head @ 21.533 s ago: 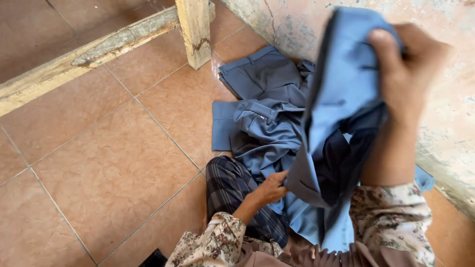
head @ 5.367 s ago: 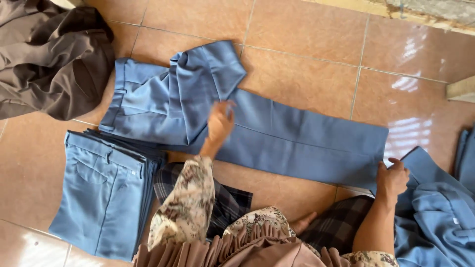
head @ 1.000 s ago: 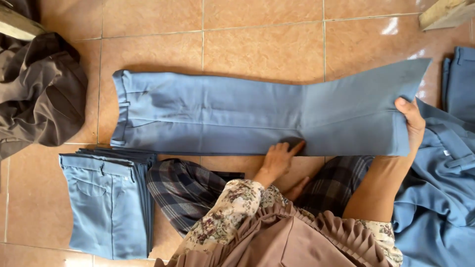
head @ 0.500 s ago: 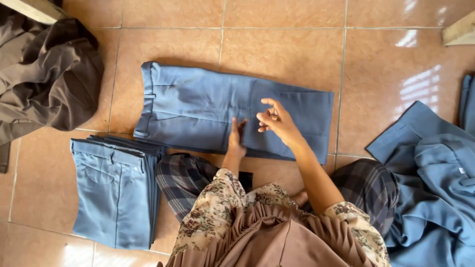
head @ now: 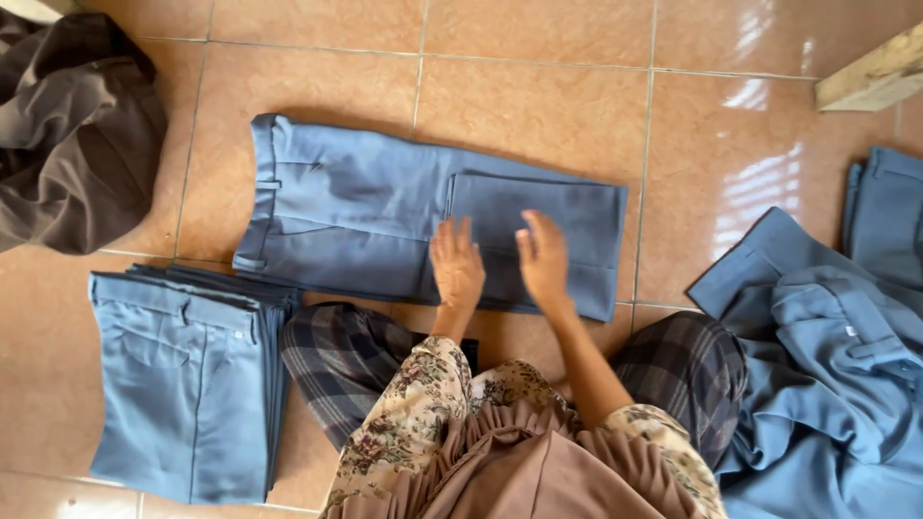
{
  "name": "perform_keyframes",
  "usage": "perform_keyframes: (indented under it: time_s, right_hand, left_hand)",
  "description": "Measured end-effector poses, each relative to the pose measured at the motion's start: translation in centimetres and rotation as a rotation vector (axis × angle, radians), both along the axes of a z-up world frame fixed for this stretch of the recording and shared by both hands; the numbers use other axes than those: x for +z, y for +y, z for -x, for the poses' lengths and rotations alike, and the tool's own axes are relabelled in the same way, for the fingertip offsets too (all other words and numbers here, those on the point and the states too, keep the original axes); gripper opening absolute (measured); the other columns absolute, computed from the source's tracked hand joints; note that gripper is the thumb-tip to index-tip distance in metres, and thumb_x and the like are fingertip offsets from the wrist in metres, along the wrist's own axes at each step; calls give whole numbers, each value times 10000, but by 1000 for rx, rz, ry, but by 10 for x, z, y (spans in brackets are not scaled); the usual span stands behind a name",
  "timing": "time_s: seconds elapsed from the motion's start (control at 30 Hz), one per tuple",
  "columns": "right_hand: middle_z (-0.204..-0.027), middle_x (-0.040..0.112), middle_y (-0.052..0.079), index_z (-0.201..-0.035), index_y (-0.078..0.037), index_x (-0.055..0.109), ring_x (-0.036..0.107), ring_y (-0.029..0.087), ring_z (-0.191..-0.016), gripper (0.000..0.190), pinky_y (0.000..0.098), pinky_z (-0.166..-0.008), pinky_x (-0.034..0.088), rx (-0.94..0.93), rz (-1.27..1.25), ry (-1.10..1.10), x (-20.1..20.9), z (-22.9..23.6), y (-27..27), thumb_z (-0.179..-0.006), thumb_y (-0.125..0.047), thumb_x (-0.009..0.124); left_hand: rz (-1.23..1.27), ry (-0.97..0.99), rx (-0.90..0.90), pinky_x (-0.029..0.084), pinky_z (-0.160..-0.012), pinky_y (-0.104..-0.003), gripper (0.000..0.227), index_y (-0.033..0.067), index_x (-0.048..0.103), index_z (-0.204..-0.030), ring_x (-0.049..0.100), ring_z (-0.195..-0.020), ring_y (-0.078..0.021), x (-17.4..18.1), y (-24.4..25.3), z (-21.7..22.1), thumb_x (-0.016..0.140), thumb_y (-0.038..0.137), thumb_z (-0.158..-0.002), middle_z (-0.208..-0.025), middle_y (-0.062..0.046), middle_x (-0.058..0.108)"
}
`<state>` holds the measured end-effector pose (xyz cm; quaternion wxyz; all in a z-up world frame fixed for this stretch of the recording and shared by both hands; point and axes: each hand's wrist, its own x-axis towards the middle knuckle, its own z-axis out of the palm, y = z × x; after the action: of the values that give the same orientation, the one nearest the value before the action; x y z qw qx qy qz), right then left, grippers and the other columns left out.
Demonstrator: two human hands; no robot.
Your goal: Folding blue pants on a tiled floor and stacking them.
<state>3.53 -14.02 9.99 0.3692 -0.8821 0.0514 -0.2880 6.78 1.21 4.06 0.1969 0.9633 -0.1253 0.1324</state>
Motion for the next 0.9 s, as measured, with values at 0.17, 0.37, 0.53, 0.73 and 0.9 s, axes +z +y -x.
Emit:
perform_keyframes:
  time_s: [0.17,0.37,0.53,0.73,0.9]
  right_hand:
    - [-1536,525,80,-1470,-296,568,446,304,-1445,456,526,-1143,356,-38,445,210,-72,7,7,-1061,-477,482]
    - [-1622,421,103,-1535,-231,522,359,301,-1494,488,564,-1162,271,-320,530,434,-73,38,-94,-1099,-441,463]
    - [-1684,268,170,-1625,-187,366,147,412,-1552,583,711,-1161,106,-460,329,623,-88,19,-107,-1116,-471,367]
    - [-1652,384,-18,-1567,-273,440,281,223,-1548,531,560,-1218,151,-162,733,384,-99,-30,-60,-1080,-482,404]
    - [-1685,287,101,-1645,-174,274,210,325,-1558,658,697,-1172,210,-165,390,651,-58,-19,-126,-1100,-529,372]
  left_hand:
    - [-227,200,-295,115,-1261,-548,589,254,338,-1585,117,-1566,-368,-45,-17,8,453,377,-1020,-1696,-87,199]
    - [-326,112,84,97,-1207,-655,517,321,343,-1581,221,-1534,-343,-44,22,-17,311,463,-1085,-1663,-52,286]
    - [-336,-72,218,113,-1178,-709,594,180,408,-1556,213,-1528,-424,-40,-6,-42,488,423,-1019,-1658,-177,282]
    - [-245,232,-325,154,-1268,-528,613,303,129,-1647,147,-1571,-318,-47,-67,-59,343,390,-1080,-1711,-55,157]
    - [-325,312,-204,120,-1244,-618,579,374,170,-1633,139,-1569,-338,-39,-11,-104,325,486,-1087,-1719,-27,127]
